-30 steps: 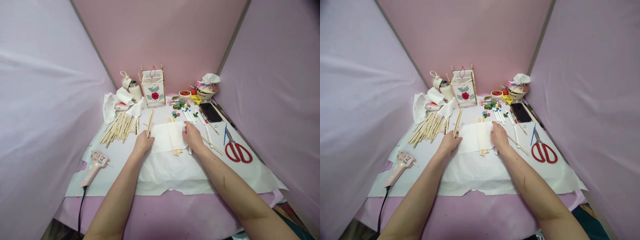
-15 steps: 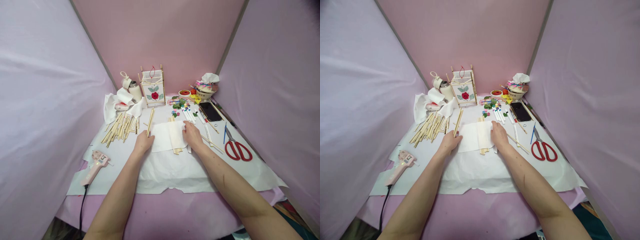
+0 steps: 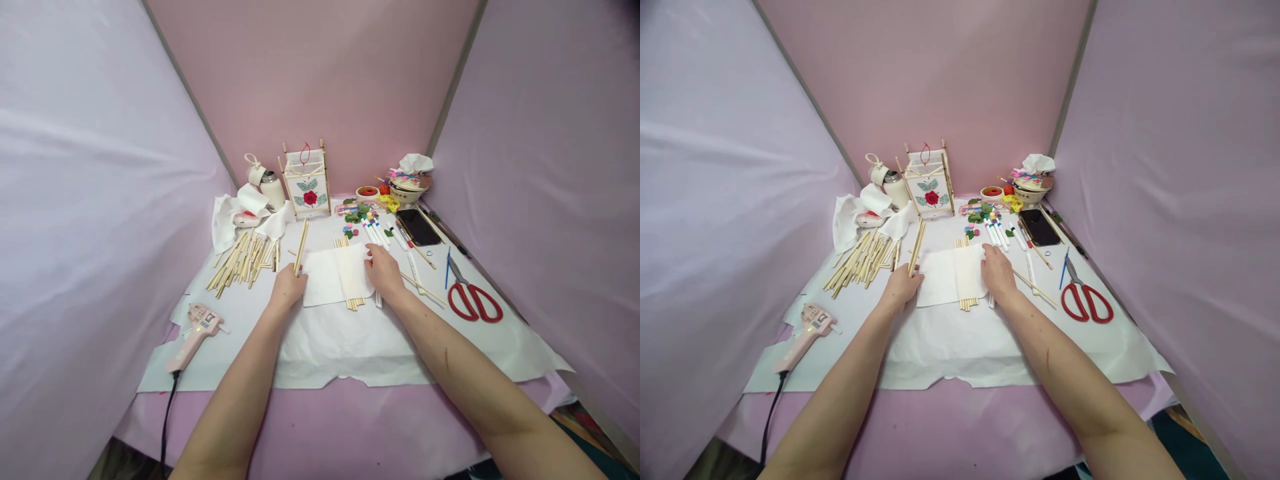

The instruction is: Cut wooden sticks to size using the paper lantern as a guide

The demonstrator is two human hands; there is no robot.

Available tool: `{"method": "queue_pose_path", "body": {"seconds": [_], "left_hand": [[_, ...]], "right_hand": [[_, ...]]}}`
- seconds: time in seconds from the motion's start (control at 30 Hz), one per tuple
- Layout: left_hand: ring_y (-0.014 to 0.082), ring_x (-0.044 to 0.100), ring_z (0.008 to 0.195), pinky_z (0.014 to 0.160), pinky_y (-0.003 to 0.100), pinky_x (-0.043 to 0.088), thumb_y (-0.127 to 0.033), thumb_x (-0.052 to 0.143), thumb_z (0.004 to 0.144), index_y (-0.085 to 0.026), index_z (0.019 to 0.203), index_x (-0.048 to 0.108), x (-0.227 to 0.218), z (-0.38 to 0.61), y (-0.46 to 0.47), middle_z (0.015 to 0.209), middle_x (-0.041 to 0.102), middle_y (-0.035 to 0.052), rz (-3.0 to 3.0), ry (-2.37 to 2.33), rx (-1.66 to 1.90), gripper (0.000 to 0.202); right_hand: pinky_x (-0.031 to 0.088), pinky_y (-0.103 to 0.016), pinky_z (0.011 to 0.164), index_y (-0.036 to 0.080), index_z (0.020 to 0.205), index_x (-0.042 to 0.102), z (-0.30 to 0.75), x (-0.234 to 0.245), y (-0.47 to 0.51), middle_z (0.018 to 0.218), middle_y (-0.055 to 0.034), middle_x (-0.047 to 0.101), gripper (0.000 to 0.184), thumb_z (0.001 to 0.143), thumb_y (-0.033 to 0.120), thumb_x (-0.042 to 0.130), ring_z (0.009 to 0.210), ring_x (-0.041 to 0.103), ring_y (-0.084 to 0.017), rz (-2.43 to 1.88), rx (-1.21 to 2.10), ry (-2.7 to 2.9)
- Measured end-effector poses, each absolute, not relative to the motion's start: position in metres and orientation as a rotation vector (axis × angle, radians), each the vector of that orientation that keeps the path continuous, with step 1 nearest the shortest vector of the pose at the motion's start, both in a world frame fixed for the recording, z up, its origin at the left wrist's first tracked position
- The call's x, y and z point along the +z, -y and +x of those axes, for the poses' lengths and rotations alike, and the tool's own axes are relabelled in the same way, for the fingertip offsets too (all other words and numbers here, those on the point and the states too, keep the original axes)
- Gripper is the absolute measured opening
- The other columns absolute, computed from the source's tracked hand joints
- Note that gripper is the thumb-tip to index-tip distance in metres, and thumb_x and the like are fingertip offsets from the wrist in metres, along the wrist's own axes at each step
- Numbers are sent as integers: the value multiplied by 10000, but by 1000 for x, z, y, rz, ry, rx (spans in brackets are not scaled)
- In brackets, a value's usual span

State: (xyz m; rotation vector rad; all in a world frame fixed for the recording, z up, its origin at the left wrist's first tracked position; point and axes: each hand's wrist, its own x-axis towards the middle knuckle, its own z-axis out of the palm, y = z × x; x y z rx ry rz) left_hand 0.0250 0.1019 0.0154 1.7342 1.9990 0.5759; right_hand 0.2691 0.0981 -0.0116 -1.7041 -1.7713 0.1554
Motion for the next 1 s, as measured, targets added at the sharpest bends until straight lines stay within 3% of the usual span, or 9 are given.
{"method": "queue_pose_path", "body": {"seconds": [0.13,0.27,0.4,0.5,0.6,0.73,0.8,0.9,1.0], "left_hand": [[221,650,850,754,294,462,-241,552,799,-152,1084,630,26,26,-99,907,698,89,1697,-1967,712,308],[164,625,680,642,256,458,-320,552,817,-168,1126,617,44,35,-110,800,671,37,1672,-1847,883,351],[106,513,506,511,224,395,-316,610,784,-151,1073,628,65,57,-140,679,618,9,1563,-1554,1113,334],[65,394,412,437,207,320,-348,596,816,-151,1020,614,78,73,-162,625,589,-6,1508,-1414,1169,284],[49,319,369,394,197,251,-464,517,875,-158,978,590,82,77,-163,563,541,-28,1432,-1279,1237,331],[41,247,341,365,200,190,-592,465,874,-165,916,566,65,69,-134,498,473,-57,1314,-1023,1321,441],[43,252,341,362,201,192,-631,485,847,-172,862,552,50,67,-115,490,476,-54,1303,-953,1309,464],[48,279,351,373,201,223,-667,499,821,-180,816,533,31,71,-91,478,473,-54,1319,-933,1265,487],[54,294,359,384,211,236,-687,480,823,-179,777,519,20,76,-75,466,445,-56,1348,-935,1252,511]], "right_hand": [[480,-353,848,149,1195,546,269,6,-94,1067,-112,631,360,852,142,439,850,606,-197,-1478,162,1606],[510,-309,758,153,1132,556,282,31,-112,1004,-90,644,325,810,199,549,782,611,-165,-1340,260,1358],[514,-316,761,135,1007,570,313,47,-161,888,-57,661,311,714,199,653,745,623,-153,-1353,337,1136],[513,-332,781,134,967,568,348,53,-198,862,-40,655,275,702,161,636,793,631,-163,-1488,257,992],[474,-427,863,109,970,561,379,59,-210,931,-101,649,262,711,123,600,876,619,-211,-1599,182,891],[281,-540,1043,60,1085,546,380,64,-190,1219,-241,537,380,722,140,628,1212,461,-302,-1634,176,987],[326,-513,1028,72,1128,557,353,67,-171,1242,-229,541,387,779,224,623,1199,488,-281,-1551,326,1162],[494,-375,872,173,1058,632,292,75,-137,1037,-96,678,352,750,334,688,962,634,-196,-1348,645,1458],[507,-382,897,217,1240,531,235,86,-107,1174,-95,651,494,770,292,664,1071,619,-198,-704,1387,1712]]}}
